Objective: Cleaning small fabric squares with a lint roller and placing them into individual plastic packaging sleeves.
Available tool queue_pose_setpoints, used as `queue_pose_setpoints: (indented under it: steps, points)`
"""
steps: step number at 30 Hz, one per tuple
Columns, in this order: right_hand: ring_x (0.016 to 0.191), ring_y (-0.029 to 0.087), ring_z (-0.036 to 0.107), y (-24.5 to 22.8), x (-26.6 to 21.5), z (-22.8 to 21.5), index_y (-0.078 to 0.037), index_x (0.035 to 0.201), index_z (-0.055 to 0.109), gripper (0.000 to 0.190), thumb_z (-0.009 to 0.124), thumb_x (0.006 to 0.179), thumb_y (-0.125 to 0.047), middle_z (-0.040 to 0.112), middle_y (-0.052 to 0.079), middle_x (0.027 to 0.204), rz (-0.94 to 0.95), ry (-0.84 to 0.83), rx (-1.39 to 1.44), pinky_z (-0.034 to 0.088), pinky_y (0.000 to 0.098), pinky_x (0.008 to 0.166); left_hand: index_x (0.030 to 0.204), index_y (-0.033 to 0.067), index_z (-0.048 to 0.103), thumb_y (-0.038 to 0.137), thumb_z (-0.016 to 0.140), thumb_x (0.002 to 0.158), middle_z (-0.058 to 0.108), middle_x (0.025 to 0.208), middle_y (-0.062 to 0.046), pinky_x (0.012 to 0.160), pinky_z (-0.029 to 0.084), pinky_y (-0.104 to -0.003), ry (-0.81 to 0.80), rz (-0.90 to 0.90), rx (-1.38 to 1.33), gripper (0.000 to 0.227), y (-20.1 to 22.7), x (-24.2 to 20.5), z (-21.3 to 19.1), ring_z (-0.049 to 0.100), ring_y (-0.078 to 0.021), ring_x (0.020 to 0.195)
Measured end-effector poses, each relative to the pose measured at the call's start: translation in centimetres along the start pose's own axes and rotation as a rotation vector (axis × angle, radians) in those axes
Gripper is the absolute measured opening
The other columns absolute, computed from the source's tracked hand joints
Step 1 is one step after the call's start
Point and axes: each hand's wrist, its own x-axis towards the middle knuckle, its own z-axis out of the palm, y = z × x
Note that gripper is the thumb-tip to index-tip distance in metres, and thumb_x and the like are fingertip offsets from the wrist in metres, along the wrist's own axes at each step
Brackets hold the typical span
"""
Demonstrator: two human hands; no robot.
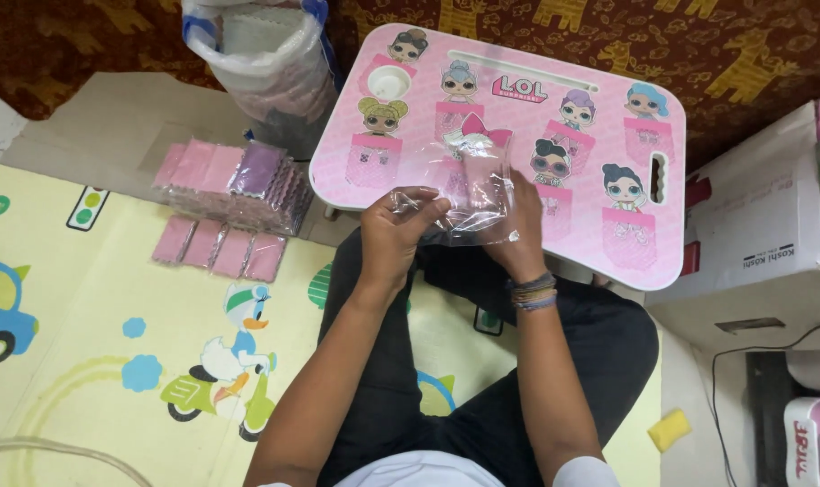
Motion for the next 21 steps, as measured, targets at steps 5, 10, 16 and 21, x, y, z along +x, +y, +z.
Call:
queue_pose_setpoints:
  steps: [5,10,16,21]
  points:
    - [0.109,0.040,0.065,-2.3,-1.4,0.9,-0.003,0.112,0.070,0.054,0.091,0.075,-0.035,0.069,0.018,0.114,-0.191,0.124,-0.239,0.049,0.0546,0.100,0.095,0.0016,0.073,0.008,0.089,0.079,0.076,0.081,-0.010,0.069,0.065,-0.027,0.004,0.047,0.013,0.023,0.5,-0.2,-0.2,0.075,-0.0128,0.071]
    - [0.113,0.037,0.064,-1.6,-4.1,-1.1,-0.004,0.105,0.069,0.031,0.082,0.078,-0.010,0.069,0.011,0.107,-0.119,0.175,-0.019,0.049,0.0485,0.096,0.098,0.0014,0.073,0.009,0.088,0.080,0.075,0.081,-0.011,0.067,0.065,-0.028,-0.027,0.084,0.028,0.024,0.6,0.0,-0.5,0.075,-0.0148,0.071]
    - [0.094,0.020,0.065,-2.4,-4.6,-6.5,-0.010,0.108,0.068,0.014,0.074,0.095,-0.008,0.067,0.004,0.095,0.245,0.410,0.519,0.051,0.0344,0.087,0.099,-0.0011,0.073,0.007,0.088,0.081,0.075,0.080,-0.012,0.067,0.065,-0.028,-0.051,0.090,0.064,0.025,0.7,-0.2,-0.1,0.075,-0.0149,0.070]
    - [0.097,0.015,0.068,0.2,-3.4,-7.5,-0.003,0.127,0.054,0.037,0.075,0.097,-0.007,0.066,0.009,0.104,0.248,0.540,0.866,0.058,0.0296,0.083,0.101,-0.0008,0.074,0.007,0.088,0.081,0.075,0.081,-0.015,0.066,0.065,-0.028,-0.110,0.084,0.109,0.025,-0.2,0.4,0.3,0.075,-0.0150,0.070]
